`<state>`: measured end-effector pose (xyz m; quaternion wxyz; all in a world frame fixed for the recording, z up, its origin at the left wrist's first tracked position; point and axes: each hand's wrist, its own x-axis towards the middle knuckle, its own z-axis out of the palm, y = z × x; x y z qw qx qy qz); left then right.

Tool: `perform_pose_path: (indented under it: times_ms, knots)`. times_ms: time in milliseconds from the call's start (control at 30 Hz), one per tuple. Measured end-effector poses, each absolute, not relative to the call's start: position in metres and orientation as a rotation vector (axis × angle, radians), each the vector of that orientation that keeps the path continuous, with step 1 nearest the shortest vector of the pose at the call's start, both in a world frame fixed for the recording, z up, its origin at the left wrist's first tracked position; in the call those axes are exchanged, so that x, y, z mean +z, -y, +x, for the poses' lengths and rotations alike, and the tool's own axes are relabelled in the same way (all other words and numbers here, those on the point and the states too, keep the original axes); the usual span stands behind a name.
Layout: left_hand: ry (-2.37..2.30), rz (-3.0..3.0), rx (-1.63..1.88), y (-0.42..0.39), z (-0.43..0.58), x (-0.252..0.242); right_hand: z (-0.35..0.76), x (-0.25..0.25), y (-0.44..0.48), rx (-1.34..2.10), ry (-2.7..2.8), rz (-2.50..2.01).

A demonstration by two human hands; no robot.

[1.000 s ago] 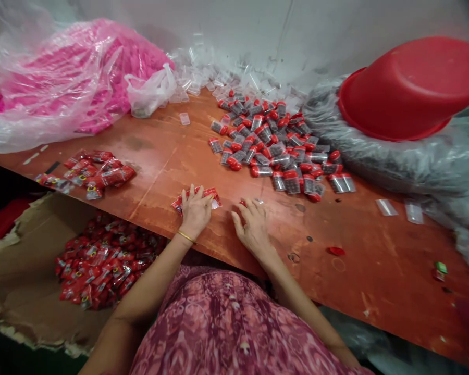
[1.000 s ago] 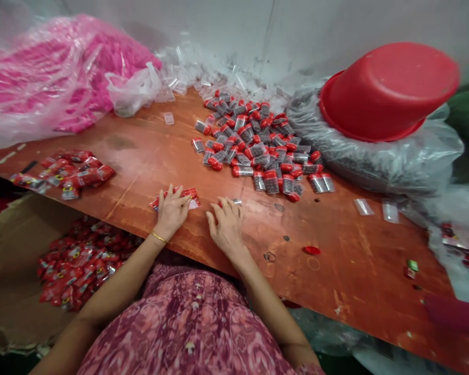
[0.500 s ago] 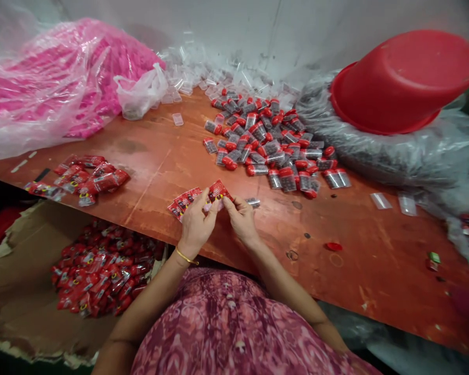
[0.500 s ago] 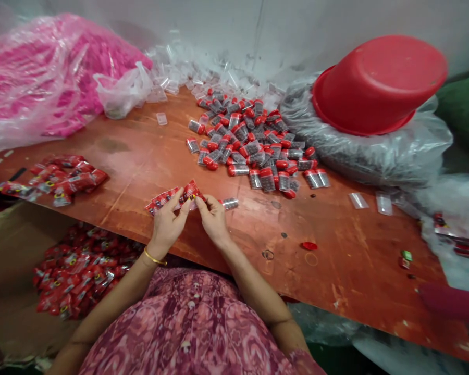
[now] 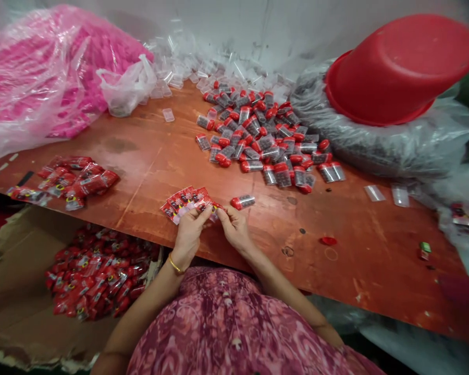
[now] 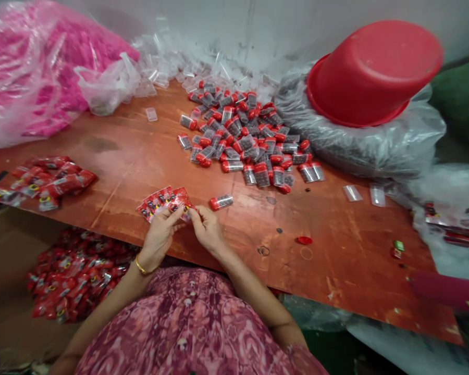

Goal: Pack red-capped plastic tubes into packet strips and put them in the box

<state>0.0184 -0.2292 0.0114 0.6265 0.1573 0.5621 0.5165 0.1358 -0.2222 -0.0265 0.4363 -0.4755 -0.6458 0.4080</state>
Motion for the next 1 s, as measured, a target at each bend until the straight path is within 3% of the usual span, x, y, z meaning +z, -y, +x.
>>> perform_pose_path:
  times_ms: [233,400,500,733,1000]
  knots:
    - [-1.274,0.253,1.146,0.224,0.006,0.014,0.210,-0.024,0.189,0.407,2.157,-1.474]
    - [-1.207,0.205,1.086,0.222,0.008,0.016,0.231,-0.034,0.178,0.368,2.309,-1.549]
    - [-1.198,0.190,1.078,0.223,0.007,0.015,0.227,-0.034,0.191,0.548,2.081,-1.551]
    - [-1.189,0.230,1.073,0.225,0.011,0.016,0.203,0.000,0.239,1.370,1.535,-1.189]
    - [-1.230,0.360,1.076,0.229,0.015,0.017,0.189,0.006,0.242,1.322,1.624,-1.195]
